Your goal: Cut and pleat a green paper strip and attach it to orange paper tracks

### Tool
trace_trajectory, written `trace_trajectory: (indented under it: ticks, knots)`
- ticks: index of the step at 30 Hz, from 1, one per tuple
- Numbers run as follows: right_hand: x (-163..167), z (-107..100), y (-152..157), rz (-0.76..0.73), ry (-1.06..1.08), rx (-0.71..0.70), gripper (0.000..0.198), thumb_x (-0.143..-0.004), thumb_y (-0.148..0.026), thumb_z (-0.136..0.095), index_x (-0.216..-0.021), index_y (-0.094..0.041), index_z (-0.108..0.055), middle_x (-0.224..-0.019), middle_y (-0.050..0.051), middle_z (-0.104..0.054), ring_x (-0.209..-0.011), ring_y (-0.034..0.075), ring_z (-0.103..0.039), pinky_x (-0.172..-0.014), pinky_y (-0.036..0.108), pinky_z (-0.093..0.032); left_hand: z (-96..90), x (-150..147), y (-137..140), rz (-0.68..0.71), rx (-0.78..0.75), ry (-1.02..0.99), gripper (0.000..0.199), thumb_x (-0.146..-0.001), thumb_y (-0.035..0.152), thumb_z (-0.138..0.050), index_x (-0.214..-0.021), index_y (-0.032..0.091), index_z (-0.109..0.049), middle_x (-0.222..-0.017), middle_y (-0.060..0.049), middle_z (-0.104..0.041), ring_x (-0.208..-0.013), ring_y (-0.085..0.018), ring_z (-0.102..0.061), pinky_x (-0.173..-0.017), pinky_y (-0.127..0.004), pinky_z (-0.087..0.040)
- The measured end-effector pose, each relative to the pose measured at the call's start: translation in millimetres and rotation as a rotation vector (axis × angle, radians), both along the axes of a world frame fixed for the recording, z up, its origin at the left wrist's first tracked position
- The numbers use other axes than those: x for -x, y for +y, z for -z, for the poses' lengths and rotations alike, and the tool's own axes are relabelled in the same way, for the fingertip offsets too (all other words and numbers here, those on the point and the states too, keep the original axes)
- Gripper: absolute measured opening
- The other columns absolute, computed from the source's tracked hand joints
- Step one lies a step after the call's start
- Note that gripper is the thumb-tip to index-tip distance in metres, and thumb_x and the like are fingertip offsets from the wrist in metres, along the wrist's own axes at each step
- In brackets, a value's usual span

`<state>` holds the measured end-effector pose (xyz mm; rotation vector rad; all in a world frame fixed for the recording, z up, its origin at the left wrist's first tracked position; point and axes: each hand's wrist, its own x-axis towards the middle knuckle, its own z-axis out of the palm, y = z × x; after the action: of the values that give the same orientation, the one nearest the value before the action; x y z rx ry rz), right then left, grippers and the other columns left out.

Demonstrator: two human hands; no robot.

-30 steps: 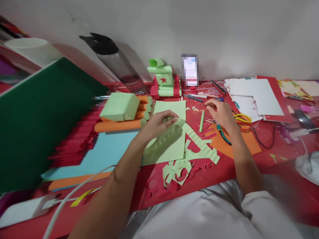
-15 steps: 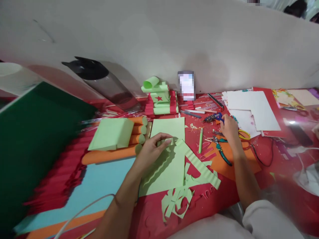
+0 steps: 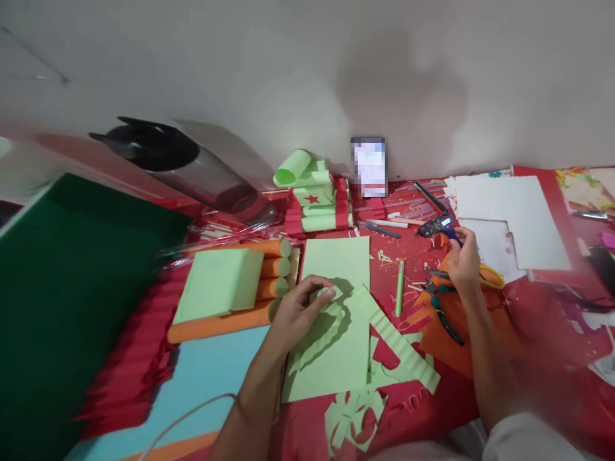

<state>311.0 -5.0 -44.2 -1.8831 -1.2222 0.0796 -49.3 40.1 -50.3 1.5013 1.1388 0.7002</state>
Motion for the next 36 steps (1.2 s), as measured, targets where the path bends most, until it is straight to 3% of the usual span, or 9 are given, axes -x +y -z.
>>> trace_trajectory:
  ticks: [4, 7, 11, 14, 18, 26, 30, 33, 36]
  knots:
    - [2.3, -9.1, -1.5, -0.038, 0.285, -0.063, 0.041, -0.094, -0.04, -0.054, -0.13, -0.02, -0.051, -0.111, 0.01, -0.063, -0.081, 0.02, -0.068, -0.075, 0.035, -0.057, -2.9, 0.5, 0.0, -0.027, 0.014, -0.002, 0.028, -0.086, 0.048, -0.065, -0.093, 0.021, -0.067, -0.088, -0.003, -0.068, -0.075, -0.018, -0.061, -0.069, -0.029, -0.049]
    - [2.5, -19.4, -4.0, -0.091, 0.447, -0.092, 0.043, -0.085, -0.041, -0.068, -0.122, -0.02, -0.058, -0.11, 0.009, -0.066, -0.093, 0.022, -0.069, -0.082, 0.036, -0.057, -3.3, 1.4, 0.8, -0.027, -0.011, 0.026, 0.028, -0.086, 0.048, -0.064, -0.095, 0.022, -0.069, -0.094, -0.005, -0.071, -0.083, -0.021, -0.063, -0.076, -0.031, -0.05]
    - [1.3, -36.6, -14.3, -0.201, 0.581, -0.032, 0.034, -0.08, -0.041, -0.075, -0.105, -0.02, -0.064, -0.101, 0.007, -0.07, -0.095, 0.022, -0.07, -0.086, 0.035, -0.057, 0.7, 2.1, 3.5, -0.007, -0.041, 0.045, 0.03, -0.087, 0.049, -0.064, -0.096, 0.022, -0.07, -0.094, -0.005, -0.072, -0.087, -0.022, -0.064, -0.08, -0.032, -0.05]
    - [3.1, -52.2, -25.2, -0.297, 0.617, 0.015, 0.042, -0.082, -0.044, -0.074, -0.115, -0.023, -0.059, -0.097, 0.006, -0.072, -0.09, 0.021, -0.071, -0.081, 0.035, -0.058, 3.5, 0.6, 6.0, -0.005, -0.072, 0.024, 0.033, -0.082, 0.051, -0.068, -0.098, 0.021, -0.069, -0.095, -0.005, -0.072, -0.088, -0.023, -0.064, -0.078, -0.032, -0.05]
    - [7.6, -70.8, -35.8, -0.342, 0.465, 0.033, 0.041, -0.088, -0.044, -0.067, -0.121, -0.023, -0.055, -0.102, 0.009, -0.073, -0.093, 0.023, -0.072, -0.086, 0.039, -0.058, 4.4, -2.7, 7.1, 0.007, -0.127, 0.087, 0.036, -0.081, 0.054, -0.067, -0.091, 0.02, -0.069, -0.087, -0.005, -0.071, -0.076, -0.02, -0.061, -0.07, -0.03, -0.048]
    - [-0.3, -105.0, -41.1, -0.047, -0.132, -0.3, 0.031, -0.092, -0.035, -0.061, -0.12, -0.021, -0.063, -0.111, 0.012, -0.07, -0.105, 0.029, -0.066, -0.096, 0.048, -0.053, 3.6, -8.6, 3.8, 0.038, -0.21, -0.015, 0.026, -0.092, 0.047, -0.055, -0.088, 0.021, -0.053, -0.075, 0.002, -0.057, -0.063, -0.015, -0.059, -0.065, -0.028, -0.047]
    - [-7.4, -137.9, -34.4, -0.075, -0.409, -0.265, 0.035, -0.094, -0.023, -0.054, -0.127, -0.025, -0.063, -0.119, 0.013, -0.067, -0.118, 0.031, -0.059, -0.105, 0.053, -0.046, 7.4, -7.9, 3.0, 0.046, -0.181, -0.023, 0.025, -0.095, 0.047, -0.051, -0.098, 0.023, -0.052, -0.074, 0.003, -0.053, -0.059, -0.014, -0.055, -0.059, -0.027, -0.046]
    - [-10.3, -159.2, -26.9, -0.075, -0.435, -0.24, 0.035, -0.093, -0.023, -0.056, -0.127, -0.023, -0.064, -0.117, 0.013, -0.067, -0.117, 0.033, -0.058, -0.105, 0.055, -0.044, 8.2, -7.1, 3.6, 0.018, -0.183, -0.017, 0.027, -0.091, 0.044, -0.055, -0.108, 0.023, -0.055, -0.08, 0.002, -0.054, -0.063, -0.014, -0.055, -0.058, -0.025, -0.046]
    - [-5.0, -165.9, -20.7, -0.164, -0.249, -0.246, 0.032, -0.092, -0.033, -0.06, -0.121, -0.02, -0.065, -0.107, 0.01, -0.069, -0.103, 0.029, -0.063, -0.094, 0.049, -0.051, 7.9, -6.1, 5.7, -0.016, -0.244, 0.017, 0.031, -0.085, 0.04, -0.061, -0.11, 0.023, -0.059, -0.091, -0.002, -0.059, -0.082, -0.018, -0.061, -0.069, -0.026, -0.049]
